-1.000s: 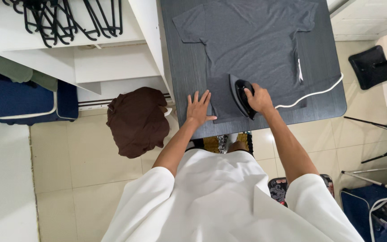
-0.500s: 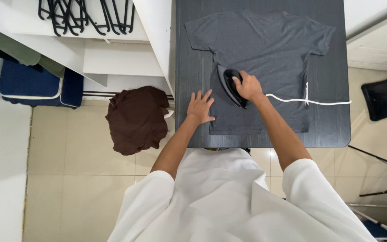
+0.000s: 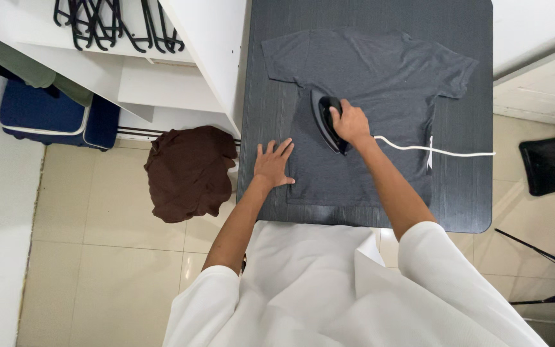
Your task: The person hangs a white shirt on a hanger and places it in a closet. Then, the person lays a grey t-shirt on an ironing board, smooths it out, and irons it with an electric iron.
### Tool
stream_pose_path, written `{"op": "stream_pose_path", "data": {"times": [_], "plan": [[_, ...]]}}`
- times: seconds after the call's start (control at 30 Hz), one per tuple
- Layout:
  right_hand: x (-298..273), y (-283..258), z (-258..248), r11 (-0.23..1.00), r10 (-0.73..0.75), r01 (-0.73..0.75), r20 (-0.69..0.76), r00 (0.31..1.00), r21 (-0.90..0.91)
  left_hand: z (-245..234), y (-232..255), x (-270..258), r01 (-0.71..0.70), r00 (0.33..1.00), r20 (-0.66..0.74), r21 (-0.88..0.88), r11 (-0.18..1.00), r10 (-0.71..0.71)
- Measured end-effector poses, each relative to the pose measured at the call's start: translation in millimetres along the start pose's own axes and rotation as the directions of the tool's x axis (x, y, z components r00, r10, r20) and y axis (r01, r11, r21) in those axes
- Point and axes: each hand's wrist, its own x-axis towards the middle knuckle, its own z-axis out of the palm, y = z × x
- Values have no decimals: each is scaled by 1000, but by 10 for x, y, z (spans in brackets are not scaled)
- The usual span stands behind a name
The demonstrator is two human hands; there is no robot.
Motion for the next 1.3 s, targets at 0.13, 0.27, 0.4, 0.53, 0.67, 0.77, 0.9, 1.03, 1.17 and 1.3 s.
{"op": "stream_pose_path", "data": {"times": [0.13,0.27,0.4,0.53,0.67,0.77,0.9,1.03,1.17,1.3], "plan": [[105,173,31,999,38,-35,-159,987,17,-48,15,-27,17,1000,-21,7,1000,-17],[-84,202,17,1000,26,-24,-137,990,16,-148,63,-17,34,999,12,31,999,-35],[-314,156,-90,998,26,-21,-83,996,63,-164,59,197,27,1000,0,-18,999,-27],[-342,106,-113,999,39,-37,-93,995,27,-189,108,588,-14,991,-129,42,999,20],[-327,86,-108,996,84,-83,-75,994,22,-372,145,851,-92,995,-38,125,988,97],[-316,106,-97,996,90,-90,-71,993,5,-547,180,936,-45,995,92,115,992,34],[-262,235,-97,992,125,-125,-96,987,2,-676,264,934,-26,993,114,172,985,7],[-226,445,-133,967,255,-255,-203,946,24,-783,329,929,0,988,153,199,980,-31],[-318,688,-224,985,170,-167,-200,965,33,-811,389,942,18,985,166,214,977,-54],[-286,975,-322,959,282,-284,-230,931,28,-766,419,1006,31,978,192,231,972,-77]]}}
